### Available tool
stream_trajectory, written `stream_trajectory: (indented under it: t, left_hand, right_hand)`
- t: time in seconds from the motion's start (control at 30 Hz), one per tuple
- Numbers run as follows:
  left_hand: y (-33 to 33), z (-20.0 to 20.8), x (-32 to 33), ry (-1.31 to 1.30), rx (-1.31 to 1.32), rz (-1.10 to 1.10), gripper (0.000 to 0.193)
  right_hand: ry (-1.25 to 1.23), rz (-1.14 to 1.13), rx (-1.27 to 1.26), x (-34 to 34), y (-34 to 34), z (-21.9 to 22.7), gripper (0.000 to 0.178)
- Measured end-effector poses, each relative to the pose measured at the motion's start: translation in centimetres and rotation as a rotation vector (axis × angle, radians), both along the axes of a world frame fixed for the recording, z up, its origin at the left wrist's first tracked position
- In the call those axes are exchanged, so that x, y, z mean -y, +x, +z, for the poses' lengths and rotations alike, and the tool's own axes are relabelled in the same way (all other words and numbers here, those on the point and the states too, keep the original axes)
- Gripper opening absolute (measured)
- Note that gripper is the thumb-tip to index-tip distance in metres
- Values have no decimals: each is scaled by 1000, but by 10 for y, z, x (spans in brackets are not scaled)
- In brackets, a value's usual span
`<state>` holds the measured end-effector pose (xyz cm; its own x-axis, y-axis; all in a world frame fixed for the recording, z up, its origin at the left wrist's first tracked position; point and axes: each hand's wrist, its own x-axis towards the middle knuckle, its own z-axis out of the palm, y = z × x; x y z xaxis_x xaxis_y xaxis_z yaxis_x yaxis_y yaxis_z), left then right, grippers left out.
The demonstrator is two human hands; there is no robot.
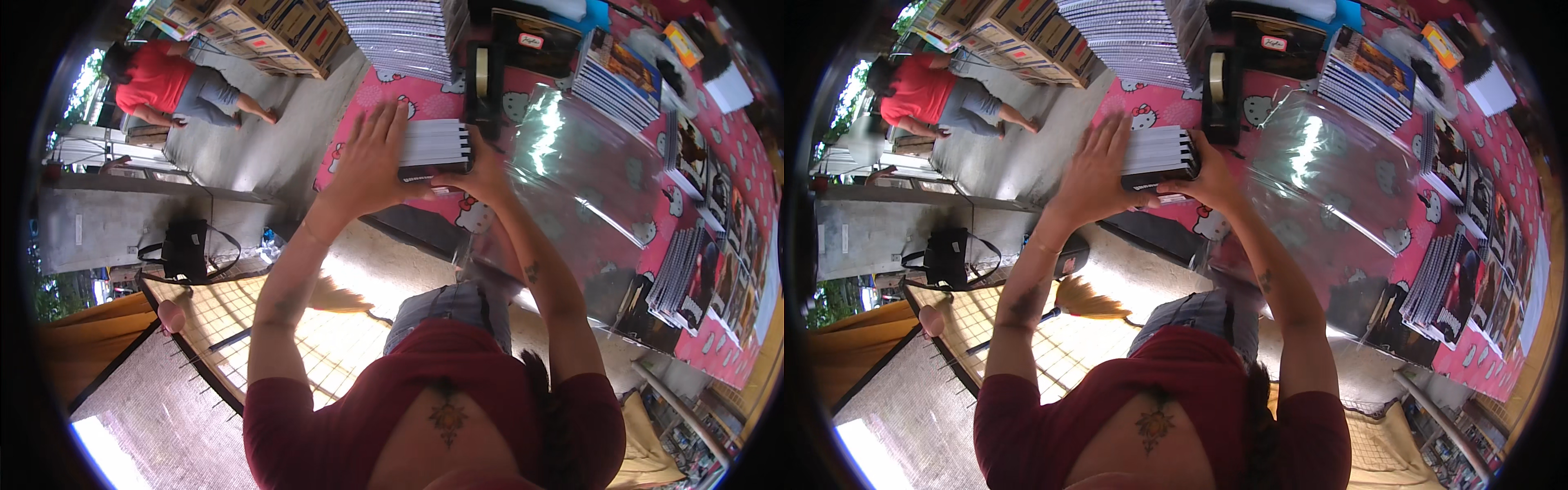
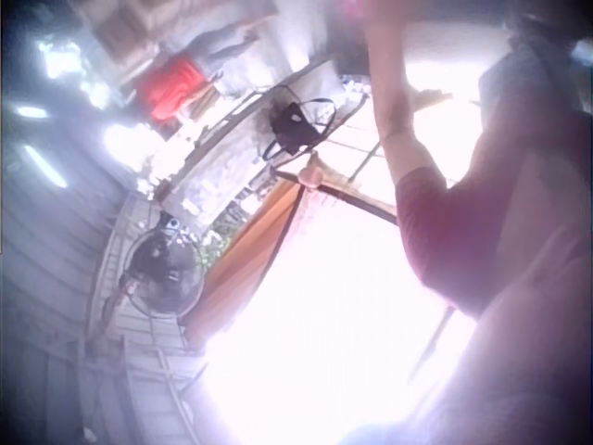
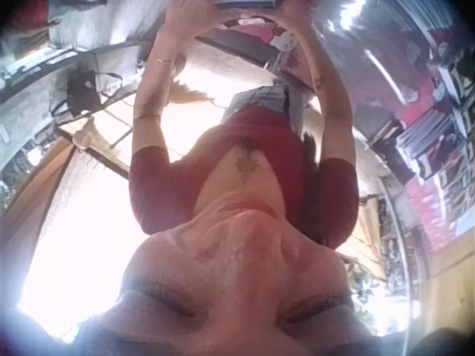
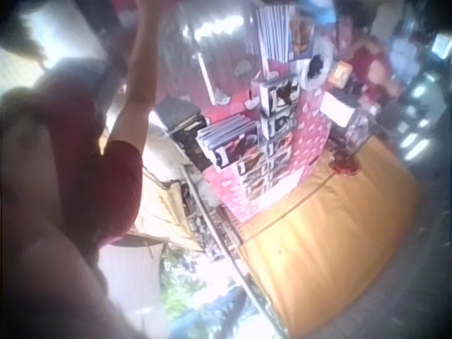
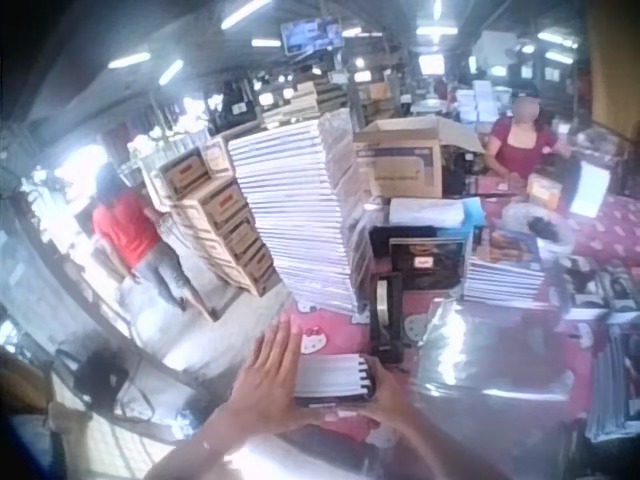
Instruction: The person places stacks of books into clear plastic bags, tapes them shut, and organizes the packaged books on a table.
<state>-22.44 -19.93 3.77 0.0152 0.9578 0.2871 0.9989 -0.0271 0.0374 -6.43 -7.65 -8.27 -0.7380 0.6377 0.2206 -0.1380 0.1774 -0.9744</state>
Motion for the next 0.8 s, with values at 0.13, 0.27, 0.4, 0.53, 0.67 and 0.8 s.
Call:
stream_trajectory:
  t: [0.13, 0.27, 0.4, 0.53, 0.67, 0.8]
  left_hand:
    - [-9, 1, -7, -198, 19, -18, 82]
    - [-3, 7, 1, -61, 11, -102, 72]
    - [46, 31, -8, -48, 594, 155, 61]
    - [88, -46, -32, -47, 1427, 146, 62]
    - [156, -108, -68, -355, 1488, 234, 73]
    - [199, -127, -104, -511, 1347, 207, 73]
  right_hand:
    - [48, -29, -47, 0, 1, -1, 94]
    - [-23, 1, -64, 7, 20, 26, 98]
    - [-245, -424, -223, 6, 101, 23, 85]
    - [-615, -397, -82, 22, 185, -4, 74]
    - [-709, -465, 132, 10, 271, 13, 57]
    - [-691, -604, 333, -18, 322, 6, 49]
